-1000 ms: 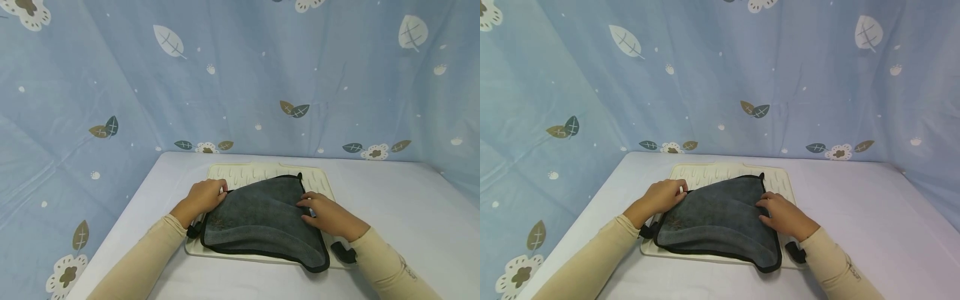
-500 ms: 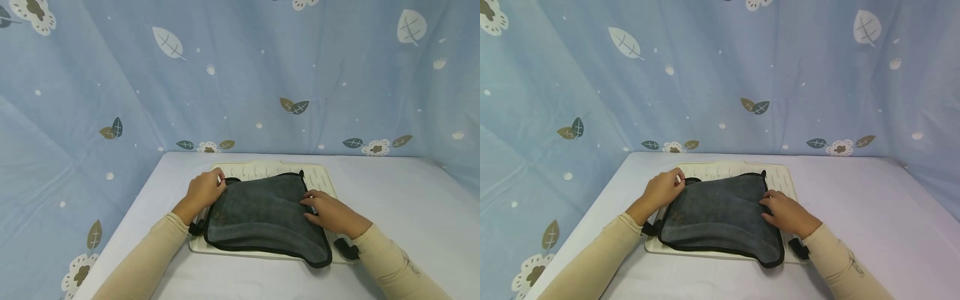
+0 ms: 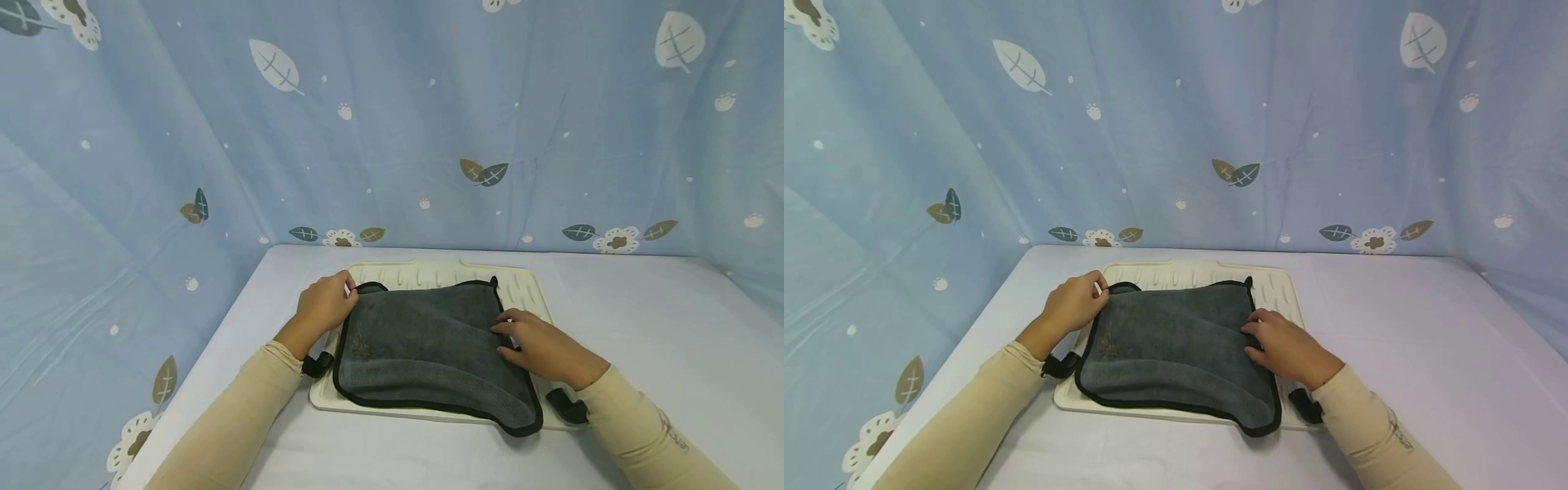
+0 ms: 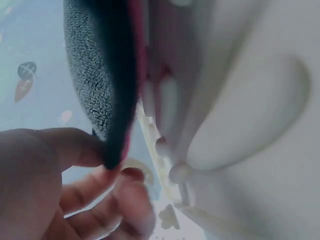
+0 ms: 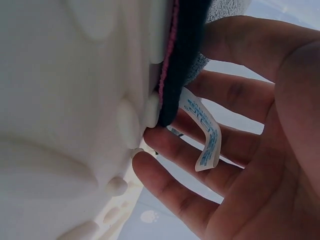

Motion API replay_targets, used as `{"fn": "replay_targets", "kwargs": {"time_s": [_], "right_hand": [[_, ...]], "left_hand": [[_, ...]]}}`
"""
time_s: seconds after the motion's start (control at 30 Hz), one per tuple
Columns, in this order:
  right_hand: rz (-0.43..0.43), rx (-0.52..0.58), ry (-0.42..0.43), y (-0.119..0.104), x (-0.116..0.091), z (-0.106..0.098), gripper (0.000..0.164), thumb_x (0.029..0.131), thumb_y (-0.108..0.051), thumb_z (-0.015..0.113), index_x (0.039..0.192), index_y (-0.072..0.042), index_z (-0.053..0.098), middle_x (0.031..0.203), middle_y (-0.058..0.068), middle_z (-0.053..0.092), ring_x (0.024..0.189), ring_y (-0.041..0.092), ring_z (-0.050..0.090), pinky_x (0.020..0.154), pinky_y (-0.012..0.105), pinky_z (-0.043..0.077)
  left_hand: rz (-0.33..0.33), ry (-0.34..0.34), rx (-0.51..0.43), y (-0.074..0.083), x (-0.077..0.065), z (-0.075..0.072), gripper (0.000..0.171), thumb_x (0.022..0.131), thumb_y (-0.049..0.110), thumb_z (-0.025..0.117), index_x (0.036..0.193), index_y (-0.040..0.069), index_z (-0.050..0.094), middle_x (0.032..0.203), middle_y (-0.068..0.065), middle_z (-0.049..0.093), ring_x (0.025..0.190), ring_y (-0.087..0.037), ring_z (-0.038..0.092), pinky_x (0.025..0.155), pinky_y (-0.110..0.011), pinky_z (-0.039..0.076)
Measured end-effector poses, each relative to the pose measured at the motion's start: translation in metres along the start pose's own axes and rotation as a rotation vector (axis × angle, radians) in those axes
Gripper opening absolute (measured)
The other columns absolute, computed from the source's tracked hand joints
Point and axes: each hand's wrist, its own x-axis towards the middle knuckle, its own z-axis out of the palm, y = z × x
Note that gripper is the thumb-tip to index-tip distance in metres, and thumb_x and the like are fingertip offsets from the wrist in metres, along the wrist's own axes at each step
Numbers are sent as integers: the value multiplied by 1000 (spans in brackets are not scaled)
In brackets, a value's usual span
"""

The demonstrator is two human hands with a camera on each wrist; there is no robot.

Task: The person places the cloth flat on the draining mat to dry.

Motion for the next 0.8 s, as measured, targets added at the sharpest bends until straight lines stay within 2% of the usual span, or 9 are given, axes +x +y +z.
{"fn": "replay_targets", "kwargs": {"time_s": [0.2,0.33,0.43,0.63,0.8], "right_hand": [[-2,-8,-5,4,1,1,32,91,-16,72,117,3,70,126,22,60,118,39,60,95,51,52],[-3,-13,-4,6,1,3,33,91,-16,73,117,3,70,126,22,61,117,38,60,95,51,52],[-4,-16,-2,6,1,5,33,91,-16,73,117,4,70,125,21,61,117,38,60,94,51,52],[-18,-16,14,5,0,4,32,91,-16,73,116,4,70,124,21,61,116,38,60,94,50,52],[-24,-19,20,5,0,4,32,91,-16,73,116,3,70,124,21,61,116,37,61,94,50,52]], "left_hand": [[1,-134,53,4,5,1,18,101,32,57,106,16,65,77,1,62,57,-17,55,51,-34,43],[66,-143,86,11,15,4,25,102,33,55,114,15,67,88,-1,68,70,-17,61,73,-44,51],[116,-152,110,18,23,4,28,103,35,54,119,16,67,98,-2,71,81,-18,63,86,-52,49],[189,-189,213,30,33,-1,24,102,34,57,117,18,67,108,-4,71,87,-21,64,85,-52,51],[239,-199,255,34,38,-6,19,100,32,63,110,18,68,101,-2,71,81,-19,64,81,-49,51]]}}
